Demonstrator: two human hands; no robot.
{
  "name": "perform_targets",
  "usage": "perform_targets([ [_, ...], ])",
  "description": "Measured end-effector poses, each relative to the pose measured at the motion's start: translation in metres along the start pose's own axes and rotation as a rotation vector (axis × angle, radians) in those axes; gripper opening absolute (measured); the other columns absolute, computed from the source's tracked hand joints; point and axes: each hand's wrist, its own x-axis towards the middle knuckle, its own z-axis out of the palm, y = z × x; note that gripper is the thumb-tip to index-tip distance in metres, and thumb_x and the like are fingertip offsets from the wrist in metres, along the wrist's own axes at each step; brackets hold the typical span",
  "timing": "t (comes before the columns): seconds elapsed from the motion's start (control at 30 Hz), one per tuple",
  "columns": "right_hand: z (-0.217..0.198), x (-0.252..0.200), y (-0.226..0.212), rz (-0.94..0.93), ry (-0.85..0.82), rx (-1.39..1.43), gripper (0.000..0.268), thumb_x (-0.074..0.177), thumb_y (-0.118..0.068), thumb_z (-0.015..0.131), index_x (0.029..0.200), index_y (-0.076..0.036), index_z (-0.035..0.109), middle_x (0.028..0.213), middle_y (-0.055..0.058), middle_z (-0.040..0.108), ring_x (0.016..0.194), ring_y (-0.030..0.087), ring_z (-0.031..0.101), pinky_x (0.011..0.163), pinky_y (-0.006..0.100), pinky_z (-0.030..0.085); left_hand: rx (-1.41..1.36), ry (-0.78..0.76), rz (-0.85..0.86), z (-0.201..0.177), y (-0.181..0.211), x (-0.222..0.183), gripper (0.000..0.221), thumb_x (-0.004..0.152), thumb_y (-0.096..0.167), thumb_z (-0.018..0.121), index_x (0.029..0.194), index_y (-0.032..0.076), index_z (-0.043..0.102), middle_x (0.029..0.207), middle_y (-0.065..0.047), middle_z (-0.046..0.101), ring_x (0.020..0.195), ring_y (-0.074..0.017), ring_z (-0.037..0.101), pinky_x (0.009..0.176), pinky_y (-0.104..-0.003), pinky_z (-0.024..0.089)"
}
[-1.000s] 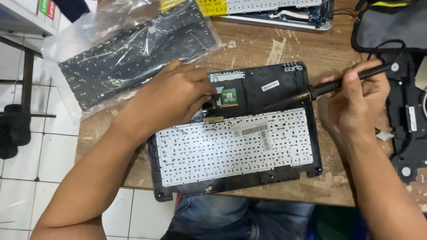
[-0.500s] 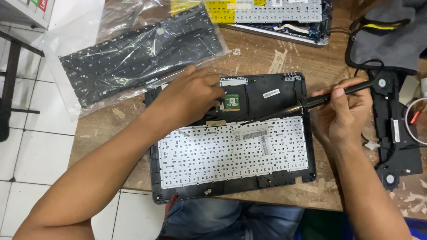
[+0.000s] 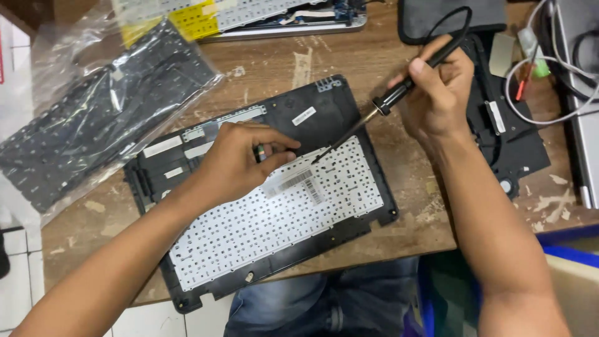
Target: Using a soldering iron to melt plastic rivets on a laptop keyboard backplate to secure it to the palmrest assembly.
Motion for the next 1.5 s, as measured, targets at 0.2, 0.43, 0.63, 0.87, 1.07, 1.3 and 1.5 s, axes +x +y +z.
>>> perform_targets([
  [0.2, -0.012, 0.004, -0.005, 0.047, 0.023, 0.082, 0.018, 0.1, -0.008, 0.071, 0.096, -0.007, 0.053, 0.077, 0.013, 0.065, 0.073, 0.026, 0.073, 0.063, 0.04, 0.065, -0.074, 0.031, -0.159, 0.021, 0.011, 0.028, 0.015, 0.091, 0.014, 0.077, 0.105, 0.014, 0.082, 0.073, -0.001, 0.076, 0.061, -0.0088, 0.06, 0.061, -0.025, 0.048],
  [0.43, -0.02, 0.007, -0.005, -0.003, -0.089, 0.054, 0.012, 0.102, -0.006, 0.067, 0.098, -0.008, 0.055, 0.079, 0.01, 0.066, 0.073, 0.022, 0.073, 0.068, 0.037, 0.068, -0.057, -0.001, -0.168, 0.028, 0.019, 0.04, 0.022, 0.096, 0.007, 0.067, 0.117, 0.009, 0.073, 0.105, -0.01, 0.081, 0.048, -0.0092, 0.06, 0.037, -0.021, 0.045],
  [0.63, -0.021, 0.005, -0.005, -0.033, -0.122, -0.001, 0.013, 0.104, -0.007, 0.067, 0.099, -0.009, 0.055, 0.08, 0.009, 0.065, 0.073, 0.022, 0.073, 0.066, 0.031, 0.064, -0.112, 0.067, -0.018, 0.03, 0.015, 0.033, 0.004, 0.103, 0.006, 0.06, 0.105, 0.007, 0.062, 0.114, -0.011, 0.078, 0.036, -0.0043, 0.033, 0.036, -0.019, 0.032],
  [0.87, -0.018, 0.003, -0.008, -0.001, -0.121, -0.032, 0.013, 0.105, -0.007, 0.065, 0.098, -0.008, 0.054, 0.079, 0.011, 0.065, 0.073, 0.023, 0.073, 0.067, 0.031, 0.063, -0.11, 0.098, -0.108, 0.035, 0.005, 0.031, 0.01, 0.093, 0.013, 0.075, 0.102, 0.011, 0.079, 0.094, -0.004, 0.071, 0.086, -0.0163, 0.066, 0.077, -0.03, 0.054],
  [1.07, -0.017, 0.003, -0.008, 0.021, -0.08, -0.019, 0.014, 0.104, -0.007, 0.066, 0.098, -0.007, 0.053, 0.077, 0.014, 0.064, 0.071, 0.024, 0.072, 0.064, 0.033, 0.064, -0.005, 0.074, -0.018, 0.039, -0.002, 0.031, 0.008, 0.094, 0.011, 0.074, 0.099, 0.007, 0.077, 0.09, -0.006, 0.074, 0.084, -0.0184, 0.068, 0.084, -0.035, 0.053],
  [1.3, -0.01, 0.003, -0.012, 0.043, -0.028, 0.012, 0.015, 0.104, -0.006, 0.065, 0.097, -0.004, 0.051, 0.077, 0.022, 0.064, 0.064, 0.029, 0.068, 0.048, 0.037, 0.059, 0.033, 0.054, 0.039, 0.041, -0.009, 0.031, 0.011, 0.093, 0.009, 0.075, 0.103, 0.007, 0.078, 0.081, -0.006, 0.069, 0.077, -0.0179, 0.06, 0.073, -0.034, 0.049],
  [1.5, -0.009, 0.004, -0.012, 0.029, -0.051, -0.019, 0.016, 0.105, -0.006, 0.063, 0.096, -0.005, 0.05, 0.079, 0.02, 0.065, 0.065, 0.029, 0.069, 0.05, 0.039, 0.061, 0.039, -0.007, 0.025, 0.039, -0.011, 0.034, 0.015, 0.091, 0.007, 0.074, 0.106, 0.008, 0.079, 0.088, -0.007, 0.075, 0.084, -0.0228, 0.066, 0.08, -0.037, 0.051],
])
